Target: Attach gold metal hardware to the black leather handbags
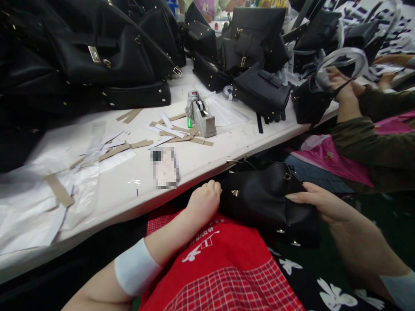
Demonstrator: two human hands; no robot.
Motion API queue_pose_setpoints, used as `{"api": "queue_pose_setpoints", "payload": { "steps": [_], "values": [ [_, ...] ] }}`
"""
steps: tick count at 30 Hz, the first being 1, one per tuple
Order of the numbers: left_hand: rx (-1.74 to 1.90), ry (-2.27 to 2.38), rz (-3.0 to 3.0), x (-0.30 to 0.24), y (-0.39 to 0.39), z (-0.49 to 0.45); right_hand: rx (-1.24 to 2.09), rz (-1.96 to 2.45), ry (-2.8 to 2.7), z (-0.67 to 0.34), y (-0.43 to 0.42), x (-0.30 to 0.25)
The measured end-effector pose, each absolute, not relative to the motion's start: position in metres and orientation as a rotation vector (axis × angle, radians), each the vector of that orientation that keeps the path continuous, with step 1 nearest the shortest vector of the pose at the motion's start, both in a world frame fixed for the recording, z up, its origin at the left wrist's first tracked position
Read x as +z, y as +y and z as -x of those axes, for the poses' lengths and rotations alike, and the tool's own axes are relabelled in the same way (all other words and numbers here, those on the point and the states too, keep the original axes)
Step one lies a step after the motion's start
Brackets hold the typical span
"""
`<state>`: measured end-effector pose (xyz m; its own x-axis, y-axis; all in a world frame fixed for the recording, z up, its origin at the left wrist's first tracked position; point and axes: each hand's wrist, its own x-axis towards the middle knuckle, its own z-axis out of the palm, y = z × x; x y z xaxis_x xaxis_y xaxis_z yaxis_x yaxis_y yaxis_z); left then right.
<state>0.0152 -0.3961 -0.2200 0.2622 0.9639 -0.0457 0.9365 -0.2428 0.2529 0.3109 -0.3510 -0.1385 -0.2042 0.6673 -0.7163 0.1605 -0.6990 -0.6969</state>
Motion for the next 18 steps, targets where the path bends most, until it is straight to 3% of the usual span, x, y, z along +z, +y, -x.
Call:
{"api": "queue_pose_setpoints", "payload": {
  "steps": [3,8,18],
  "values": [
    [0.496,1.718,-1.94,-0.23,-0.389,0.003,1.879,1.751,-0.915,-0.318,-0.347,-0.143],
    [0.821,1.253,-1.281,-0.235,-0.387,0.008,1.785,1.778,-0.866,-0.322,-0.337,-0.156],
    [0.845,0.978,-1.486,-0.184,-0.38,-0.025,1.86,1.761,-0.717,-0.295,-0.333,-0.16]
  ]
}}
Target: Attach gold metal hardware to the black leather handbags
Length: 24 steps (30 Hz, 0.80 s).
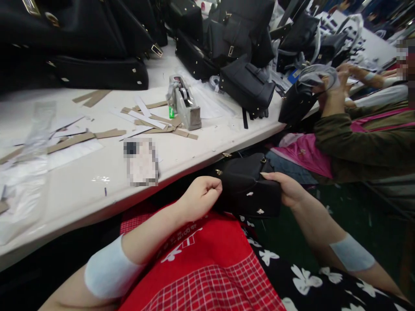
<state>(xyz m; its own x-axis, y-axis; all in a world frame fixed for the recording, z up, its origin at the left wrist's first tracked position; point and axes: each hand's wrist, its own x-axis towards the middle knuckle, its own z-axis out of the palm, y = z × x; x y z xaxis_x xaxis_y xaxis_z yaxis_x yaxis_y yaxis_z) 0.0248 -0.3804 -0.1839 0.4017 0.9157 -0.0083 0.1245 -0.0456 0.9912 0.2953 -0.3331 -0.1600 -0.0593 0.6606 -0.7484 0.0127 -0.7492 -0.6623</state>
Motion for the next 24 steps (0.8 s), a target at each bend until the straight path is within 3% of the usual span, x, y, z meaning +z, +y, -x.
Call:
{"api": "queue_pose_setpoints", "payload": {
  "steps": [16,24],
  "values": [
    [0.889,0.745,-0.77,-0.195,-0.384,-0.029,1.826,1.796,-0.805,-0.274,-0.336,-0.156],
    [0.899,0.666,-0.719,-0.197,-0.389,-0.023,1.799,1.797,-0.784,-0.267,-0.337,-0.154]
  ]
}}
